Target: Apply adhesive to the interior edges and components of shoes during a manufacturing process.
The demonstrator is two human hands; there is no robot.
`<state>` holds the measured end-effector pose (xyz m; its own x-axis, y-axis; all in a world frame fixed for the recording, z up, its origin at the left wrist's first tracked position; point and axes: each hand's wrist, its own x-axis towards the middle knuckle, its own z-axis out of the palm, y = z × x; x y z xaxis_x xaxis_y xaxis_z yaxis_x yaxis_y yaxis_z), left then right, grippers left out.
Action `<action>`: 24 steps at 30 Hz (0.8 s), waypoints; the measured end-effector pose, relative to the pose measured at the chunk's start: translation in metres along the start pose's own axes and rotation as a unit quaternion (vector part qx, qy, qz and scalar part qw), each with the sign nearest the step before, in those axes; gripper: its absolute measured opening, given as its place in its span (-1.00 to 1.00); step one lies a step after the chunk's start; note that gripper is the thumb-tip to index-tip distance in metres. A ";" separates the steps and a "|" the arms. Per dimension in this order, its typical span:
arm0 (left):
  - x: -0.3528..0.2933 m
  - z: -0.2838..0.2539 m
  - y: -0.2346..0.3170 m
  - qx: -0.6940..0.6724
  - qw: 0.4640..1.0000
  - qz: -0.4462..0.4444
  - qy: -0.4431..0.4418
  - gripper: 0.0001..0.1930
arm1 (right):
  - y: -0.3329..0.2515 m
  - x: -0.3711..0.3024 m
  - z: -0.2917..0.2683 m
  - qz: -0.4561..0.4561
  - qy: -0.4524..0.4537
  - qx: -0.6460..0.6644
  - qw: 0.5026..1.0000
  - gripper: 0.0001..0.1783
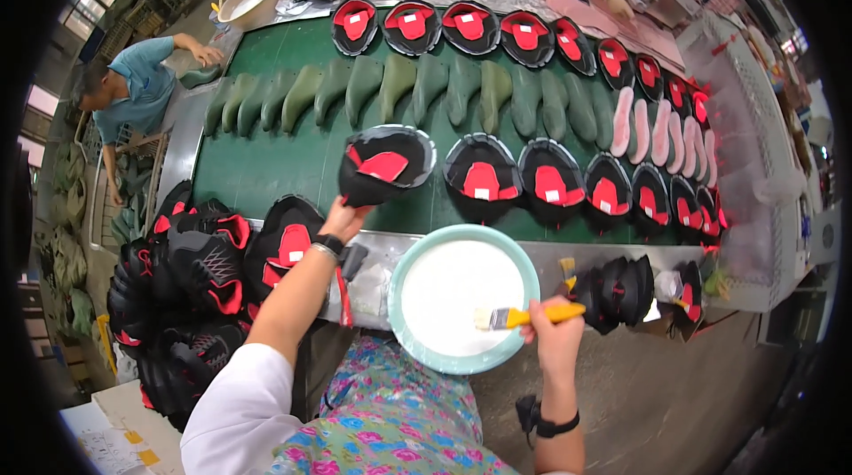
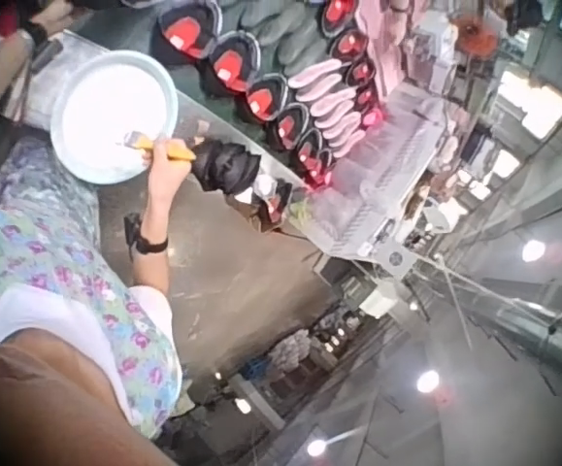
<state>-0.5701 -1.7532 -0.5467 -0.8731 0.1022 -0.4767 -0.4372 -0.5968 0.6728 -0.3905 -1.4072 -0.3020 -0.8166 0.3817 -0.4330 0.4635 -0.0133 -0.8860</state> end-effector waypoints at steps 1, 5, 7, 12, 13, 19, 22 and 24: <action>0.024 0.006 -0.016 -0.034 0.998 -0.049 0.032 -0.59 | 0.006 0.001 0.003 -0.013 -0.019 -0.003 1.000 -0.82; 0.033 0.013 -0.048 -0.008 0.995 -0.078 0.063 -0.35 | 0.019 0.003 0.012 0.043 -0.002 -0.019 0.999 -0.83; 0.003 -0.002 -0.029 0.221 0.954 -0.110 0.171 -0.30 | 0.017 0.006 0.019 0.031 0.005 -0.019 0.999 -0.82; -0.114 -0.100 0.106 0.824 0.477 0.198 0.232 -0.68 | -0.004 0.007 0.067 -0.069 -0.108 -0.057 0.990 -0.82; -0.129 -0.112 0.128 0.842 0.448 0.127 0.272 -0.74 | -0.010 0.010 0.085 -0.183 -0.147 -0.042 0.971 -0.81; -0.215 -0.110 0.137 0.778 0.585 0.191 0.128 -0.93 | 0.019 -0.018 0.255 -0.219 -0.357 -0.168 0.892 -0.81; -0.237 -0.112 0.120 0.795 0.574 0.196 0.018 -0.76 | 0.072 -0.028 0.366 -0.325 -0.319 -0.246 0.856 -0.66; -0.242 -0.124 0.115 0.810 0.551 0.202 -0.008 -0.71 | 0.106 -0.019 0.417 -0.316 -0.322 -0.429 0.782 -0.65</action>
<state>-0.3823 -1.9452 -0.4244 -0.9658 0.2363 -0.1064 0.1860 0.9180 0.3502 -0.4693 -1.8014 -0.4573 -0.8519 -0.4873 -0.1916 -0.2687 0.7209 -0.6389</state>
